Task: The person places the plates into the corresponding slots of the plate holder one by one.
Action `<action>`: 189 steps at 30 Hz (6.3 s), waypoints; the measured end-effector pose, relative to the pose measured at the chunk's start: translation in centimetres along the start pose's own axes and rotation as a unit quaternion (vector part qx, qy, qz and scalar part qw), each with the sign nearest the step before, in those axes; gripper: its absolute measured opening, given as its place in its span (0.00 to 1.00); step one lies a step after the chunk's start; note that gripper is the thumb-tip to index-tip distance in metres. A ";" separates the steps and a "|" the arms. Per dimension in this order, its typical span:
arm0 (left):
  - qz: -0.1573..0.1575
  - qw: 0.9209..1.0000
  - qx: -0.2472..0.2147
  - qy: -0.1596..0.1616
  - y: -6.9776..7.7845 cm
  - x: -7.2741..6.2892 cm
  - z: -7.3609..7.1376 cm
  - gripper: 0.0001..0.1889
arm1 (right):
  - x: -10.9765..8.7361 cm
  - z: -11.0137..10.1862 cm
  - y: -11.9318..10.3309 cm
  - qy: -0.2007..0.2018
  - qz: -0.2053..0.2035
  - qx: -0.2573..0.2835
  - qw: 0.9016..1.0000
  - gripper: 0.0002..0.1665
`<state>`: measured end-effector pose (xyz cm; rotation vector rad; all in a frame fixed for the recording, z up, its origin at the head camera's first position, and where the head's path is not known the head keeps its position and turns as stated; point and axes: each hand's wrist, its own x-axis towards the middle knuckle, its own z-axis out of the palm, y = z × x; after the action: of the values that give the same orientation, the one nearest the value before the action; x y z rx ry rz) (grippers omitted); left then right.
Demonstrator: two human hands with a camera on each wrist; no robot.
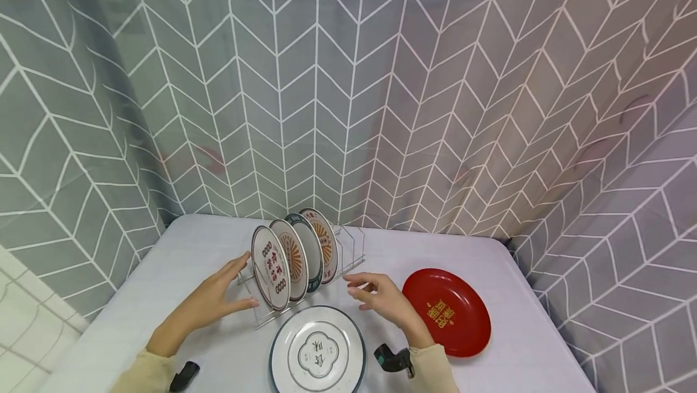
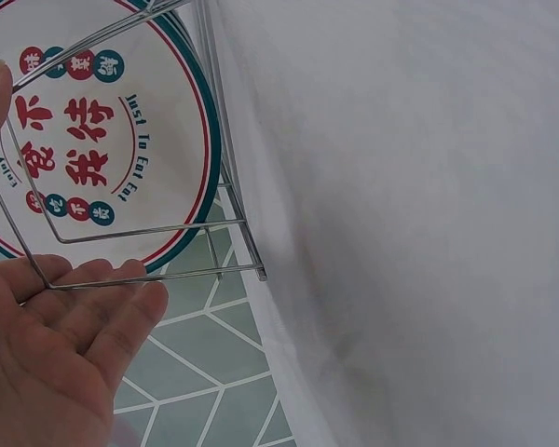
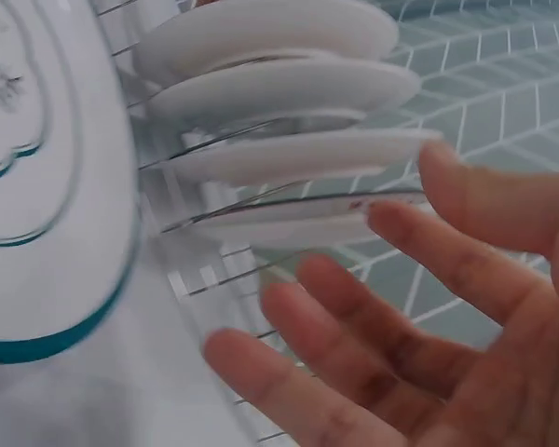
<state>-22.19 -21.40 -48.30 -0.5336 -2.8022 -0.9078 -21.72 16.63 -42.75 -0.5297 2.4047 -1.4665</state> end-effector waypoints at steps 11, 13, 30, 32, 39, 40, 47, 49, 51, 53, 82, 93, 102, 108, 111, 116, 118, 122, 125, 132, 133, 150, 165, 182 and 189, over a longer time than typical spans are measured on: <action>-0.006 1.000 -0.002 -0.009 0.2 0.0 -0.3 0.57 | 0.5 1.3 3.8 -0.096 0.035 0.012 0.995 0.26; -0.004 1.000 0.000 -0.007 0.3 0.0 -0.3 0.57 | 0.7 1.7 4.6 -0.105 0.036 0.011 0.994 0.26; -0.008 1.000 0.002 -0.011 0.1 0.0 -0.3 0.58 | 1.1 1.9 6.5 -0.145 0.040 0.006 0.989 0.28; -0.009 1.000 0.001 -0.012 0.1 0.0 -0.3 0.58 | 1.1 1.8 6.4 -0.159 0.031 -0.002 0.987 0.32; -0.008 1.000 0.004 -0.011 0.4 0.1 -0.5 0.57 | 0.7 1.7 5.5 -0.199 0.001 -0.028 0.980 0.41; -0.008 1.000 0.004 -0.011 0.4 0.1 -0.6 0.57 | 0.7 1.7 5.5 -0.200 -0.004 -0.029 0.979 0.41; -0.011 1.000 -0.001 -0.017 0.4 0.1 -0.5 0.58 | 0.6 1.7 5.9 -0.190 0.007 -0.039 0.981 0.39; -0.011 1.000 -0.002 -0.019 0.4 0.0 -0.4 0.58 | 0.6 1.6 6.1 -0.187 0.008 -0.034 0.982 0.37; -0.010 1.000 -0.002 -0.017 0.3 0.0 -0.4 0.58 | 0.8 1.6 6.5 -0.187 0.001 -0.027 0.982 0.34; -0.008 1.000 -0.002 -0.016 0.2 0.0 -0.3 0.58 | 0.9 1.5 6.9 -0.190 -0.011 -0.018 0.982 0.32; 0.006 1.000 -0.005 -0.007 0.3 0.4 -0.5 0.57 | -1.6 -7.1 -1.2 -0.043 -0.067 0.078 0.994 0.32; -0.005 1.000 -0.003 -0.010 0.4 0.2 -0.5 0.56 | 0.7 -13.9 -8.4 0.082 -0.098 0.064 0.990 0.31; -0.003 1.000 -0.010 -0.011 0.2 -0.2 -0.4 0.56 | 3.9 -14.2 -9.3 0.118 -0.062 -0.018 0.991 0.31; -0.006 1.000 -0.012 -0.009 0.3 -0.1 -0.2 0.56 | 4.7 -13.7 -8.6 0.128 -0.057 -0.001 0.990 0.31; -0.009 1.000 -0.011 -0.014 0.4 0.0 -0.2 0.57 | 4.7 -14.0 -8.5 0.148 -0.050 0.000 0.988 0.32; -0.012 1.000 -0.007 -0.013 0.4 0.0 -0.4 0.56 | 4.8 -14.5 -8.5 0.181 -0.050 0.000 0.982 0.32; -0.012 1.000 -0.007 -0.013 0.4 0.0 -0.4 0.56 | 5.0 -14.5 -8.5 0.186 -0.050 -0.002 0.981 0.32; -0.014 1.000 -0.009 -0.018 0.4 0.0 -0.3 0.56 | 5.4 -14.3 -8.3 0.187 -0.048 -0.008 0.981 0.31; -0.016 1.000 -0.009 -0.015 0.4 0.0 -0.3 0.56 | 5.8 -13.8 -8.0 0.175 -0.049 -0.014 0.983 0.31; -0.018 1.000 -0.006 -0.014 0.5 0.1 -0.3 0.57 | 7.3 -11.0 -7.2 0.173 -0.060 -0.063 0.981 0.28; -0.015 1.000 -0.006 -0.013 0.5 0.1 -0.2 0.57 | 7.5 -10.4 -7.2 0.172 -0.063 -0.066 0.981 0.27; -0.009 1.000 -0.017 -0.019 0.0 0.1 -0.4 0.57 | 10.2 -5.0 -5.1 0.132 -0.050 -0.096 0.985 0.26; -0.016 0.999 -0.017 -0.027 0.4 0.4 -0.7 0.57 | 10.8 -3.5 -4.2 0.110 -0.060 -0.090 0.988 0.27; -0.021 0.999 -0.018 -0.027 0.0 -0.4 -0.5 0.57 | 7.3 -4.6 -3.0 0.072 -0.080 -0.107 0.988 0.30; 0.000 1.000 -0.013 -0.022 0.1 0.3 -0.6 0.57 | -0.6 -10.6 0.7 0.115 -0.051 -0.089 0.988 0.32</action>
<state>-22.46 -21.62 -47.69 -0.5628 -2.8332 -0.9440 -25.71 25.54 -38.59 -0.5580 2.7459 -1.4316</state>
